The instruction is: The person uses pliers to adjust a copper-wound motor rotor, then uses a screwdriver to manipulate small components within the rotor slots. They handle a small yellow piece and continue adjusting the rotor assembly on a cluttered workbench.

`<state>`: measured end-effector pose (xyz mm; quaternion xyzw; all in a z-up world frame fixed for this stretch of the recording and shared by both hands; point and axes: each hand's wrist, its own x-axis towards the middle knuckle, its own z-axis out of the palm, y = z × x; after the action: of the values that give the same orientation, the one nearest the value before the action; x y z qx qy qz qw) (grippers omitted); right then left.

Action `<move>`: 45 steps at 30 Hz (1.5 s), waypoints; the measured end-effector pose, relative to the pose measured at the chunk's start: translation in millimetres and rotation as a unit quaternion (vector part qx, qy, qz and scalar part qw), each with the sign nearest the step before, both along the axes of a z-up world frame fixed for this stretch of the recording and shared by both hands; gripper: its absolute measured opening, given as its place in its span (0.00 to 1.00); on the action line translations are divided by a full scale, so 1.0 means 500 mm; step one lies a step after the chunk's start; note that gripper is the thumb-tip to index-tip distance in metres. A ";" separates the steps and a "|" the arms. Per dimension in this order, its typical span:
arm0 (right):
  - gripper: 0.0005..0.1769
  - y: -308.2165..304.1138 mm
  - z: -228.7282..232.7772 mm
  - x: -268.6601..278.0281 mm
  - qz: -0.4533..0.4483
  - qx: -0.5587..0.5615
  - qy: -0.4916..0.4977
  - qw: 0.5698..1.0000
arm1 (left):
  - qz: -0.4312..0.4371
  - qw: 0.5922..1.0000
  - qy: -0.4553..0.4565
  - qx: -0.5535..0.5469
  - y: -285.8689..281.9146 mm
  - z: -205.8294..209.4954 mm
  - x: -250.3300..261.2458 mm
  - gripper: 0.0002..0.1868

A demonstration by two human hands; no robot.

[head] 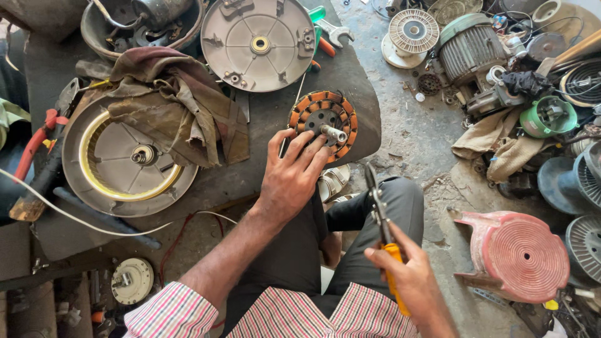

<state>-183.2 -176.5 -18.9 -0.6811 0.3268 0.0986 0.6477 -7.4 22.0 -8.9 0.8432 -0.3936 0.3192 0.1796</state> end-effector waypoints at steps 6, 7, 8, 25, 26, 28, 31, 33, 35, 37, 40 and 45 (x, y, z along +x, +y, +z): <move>0.45 -0.106 0.038 0.082 0.109 -0.138 -0.082 0.981 | 0.007 0.998 0.057 -0.018 -0.009 0.003 -0.002 0.11; 0.48 -0.129 0.052 0.107 0.150 -0.196 -0.104 0.964 | 0.007 0.998 0.056 -0.018 -0.010 0.007 -0.004 0.11; 0.52 -0.151 0.066 0.137 0.188 -0.253 -0.125 0.941 | 0.006 0.998 0.054 -0.020 -0.012 0.011 -0.008 0.11; 0.56 -0.212 0.097 0.616 0.475 -0.616 -0.259 0.573 | 0.281 0.926 0.182 -0.175 0.222 0.044 -0.265 0.11; 0.57 -0.208 0.097 0.623 0.480 -0.614 -0.260 0.570 | 0.290 0.923 0.206 -0.146 0.242 0.028 -0.283 0.10; 0.58 -0.196 0.094 0.627 0.491 -0.614 -0.249 0.566 | 0.303 0.914 0.254 -0.089 0.287 -0.015 -0.312 0.10; 0.57 -0.182 0.100 0.626 0.497 -0.606 -0.246 0.570 | 0.370 0.828 0.414 0.075 0.363 -0.095 -0.336 0.12; 0.57 -0.172 0.101 0.621 0.499 -0.606 -0.249 0.567 | 0.374 0.751 0.511 0.188 0.412 -0.139 -0.348 0.19; 0.59 -0.154 0.105 0.634 0.497 -0.618 -0.258 0.552 | 0.383 0.709 0.529 0.267 0.443 -0.159 -0.357 0.25; 0.60 -0.142 0.108 0.641 0.510 -0.621 -0.249 0.540 | 0.392 0.717 0.482 0.315 0.452 -0.155 -0.350 0.30; 0.63 -0.132 0.108 0.635 0.507 -0.650 -0.236 0.514 | 0.409 0.558 0.661 0.289 0.408 -0.130 -0.322 0.32; 0.71 -0.122 0.122 0.624 0.526 -0.682 -0.189 0.472 | 0.256 0.795 0.545 0.067 0.269 -0.001 -0.281 0.27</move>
<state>128.6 -237.3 41.9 -0.9536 -0.2594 0.0357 -0.1485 -147.7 156.4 -9.4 0.9575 -0.0202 -0.1863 0.2194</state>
